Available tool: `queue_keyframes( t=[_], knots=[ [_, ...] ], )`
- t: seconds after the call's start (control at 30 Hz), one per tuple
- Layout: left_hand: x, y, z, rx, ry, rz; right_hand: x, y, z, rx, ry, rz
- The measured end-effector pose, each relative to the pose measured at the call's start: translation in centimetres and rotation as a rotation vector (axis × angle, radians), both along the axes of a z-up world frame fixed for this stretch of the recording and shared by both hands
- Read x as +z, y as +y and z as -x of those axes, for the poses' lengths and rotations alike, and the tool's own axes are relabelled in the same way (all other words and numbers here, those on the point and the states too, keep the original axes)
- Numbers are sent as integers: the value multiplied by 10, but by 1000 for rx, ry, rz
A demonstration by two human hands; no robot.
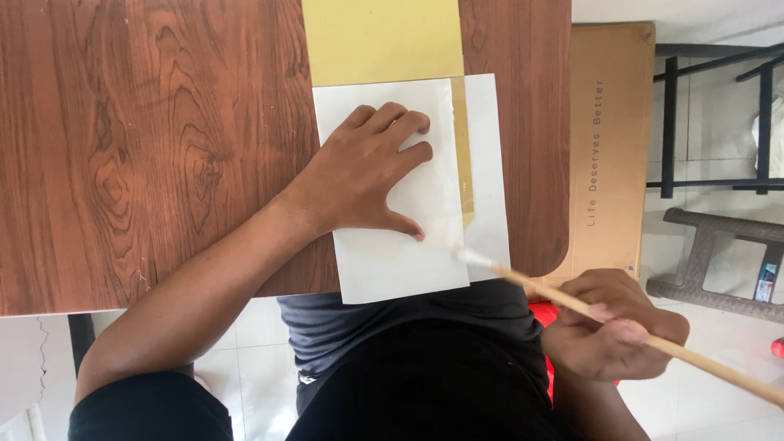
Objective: Folding paper sheets and applying glue with a brush to assemble paper bags.
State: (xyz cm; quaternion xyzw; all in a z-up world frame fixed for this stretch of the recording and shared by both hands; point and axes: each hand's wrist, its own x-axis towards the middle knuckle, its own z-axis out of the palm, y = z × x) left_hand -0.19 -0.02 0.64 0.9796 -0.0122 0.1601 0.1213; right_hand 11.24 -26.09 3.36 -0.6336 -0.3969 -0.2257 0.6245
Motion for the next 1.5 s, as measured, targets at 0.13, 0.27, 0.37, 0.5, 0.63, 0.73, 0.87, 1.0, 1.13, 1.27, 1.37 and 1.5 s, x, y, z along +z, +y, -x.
queue_keyframes(
  t=[0.13, 0.27, 0.37, 0.5, 0.63, 0.73, 0.87, 1.0, 1.13, 1.27, 1.37, 1.5],
  knots=[
    [0, 0, 1, 0, 6, 16, -10, -6, -5, -53, 72, -149],
    [0, 0, 0, -7, -10, 23, -7, -5, -7, 57, -18, -90],
    [0, 0, 0, -1, -1, 12, -9, -22, -22, 309, 70, -78],
    [1, 1, 0, -6, 4, 21, -6, 1, -3, -49, 51, -142],
    [0, -1, 1, -8, 2, -5, -2, -20, -33, -103, 122, -149],
    [2, -2, 1, -11, 24, -9, 1, -19, -66, -436, -1315, 255],
    [1, -5, 2, 5, 13, -7, -16, 14, -31, 54, 44, -89],
    [-1, -5, 2, 11, 18, 11, -30, 33, -41, 36, -52, -23],
    [-3, -7, 1, 51, 26, -58, -30, 31, -43, 115, 12, 167],
    [-6, -14, 4, 85, 81, -122, -22, 32, -28, -47, -57, -76],
    [-6, -17, 6, 97, 120, -171, -25, 28, -30, -12, 13, -116],
    [-3, -24, 10, 126, 156, -237, -41, 13, -36, 67, -8, -179]
  ],
)
